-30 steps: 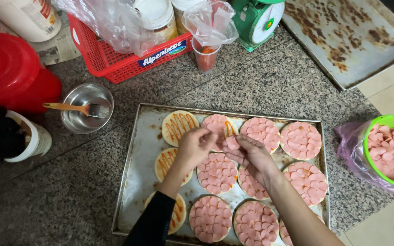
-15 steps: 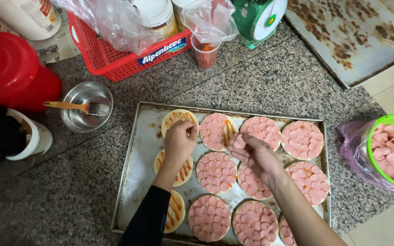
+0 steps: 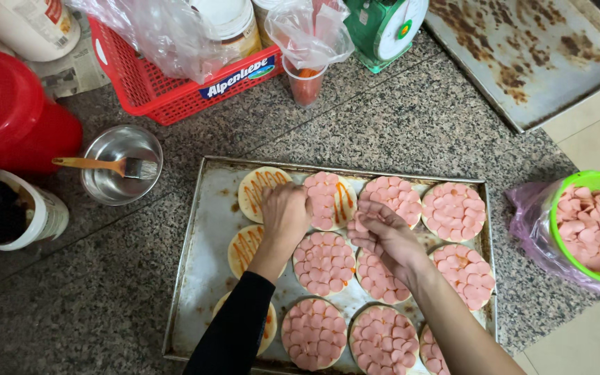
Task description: The person places sliced sausage pieces by hand onto small round pizza bases arranged on a metal baking tray. The bases already have sauce applied. The person continues adding sausage slices to each base until the tray is fully topped.
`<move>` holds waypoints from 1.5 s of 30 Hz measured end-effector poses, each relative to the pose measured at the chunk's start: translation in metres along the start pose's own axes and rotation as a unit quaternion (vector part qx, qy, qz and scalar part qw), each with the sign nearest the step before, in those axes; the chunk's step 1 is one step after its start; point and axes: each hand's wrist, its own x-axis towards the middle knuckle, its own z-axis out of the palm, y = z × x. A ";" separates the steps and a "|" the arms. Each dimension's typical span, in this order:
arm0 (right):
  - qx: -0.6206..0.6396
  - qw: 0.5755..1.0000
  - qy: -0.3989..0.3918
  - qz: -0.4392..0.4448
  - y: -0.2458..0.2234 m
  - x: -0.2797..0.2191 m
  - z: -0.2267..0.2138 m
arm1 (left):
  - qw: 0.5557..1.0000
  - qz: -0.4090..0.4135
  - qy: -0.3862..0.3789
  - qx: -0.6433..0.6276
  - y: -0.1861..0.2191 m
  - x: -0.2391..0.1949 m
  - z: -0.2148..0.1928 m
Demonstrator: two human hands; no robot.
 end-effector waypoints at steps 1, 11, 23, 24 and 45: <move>0.002 1.000 -0.014 -0.001 0.000 0.000 -0.001 | 1.000 0.001 -0.002 0.006 0.002 0.001 -0.003; 0.068 0.990 -0.115 0.037 -0.008 -0.011 -0.010 | 0.943 0.120 -0.061 -0.305 0.058 -0.006 -0.071; 0.012 0.996 -0.077 -0.046 -0.021 -0.036 -0.004 | 0.917 -0.052 -0.136 -0.371 0.072 -0.006 -0.050; 0.003 0.995 -0.081 -0.056 -0.020 -0.034 -0.004 | 0.916 -0.067 -0.144 -0.369 0.072 -0.006 -0.048; 0.035 0.998 0.040 -0.038 -0.012 0.000 -0.049 | 0.981 0.007 -0.002 -0.194 0.030 0.027 0.003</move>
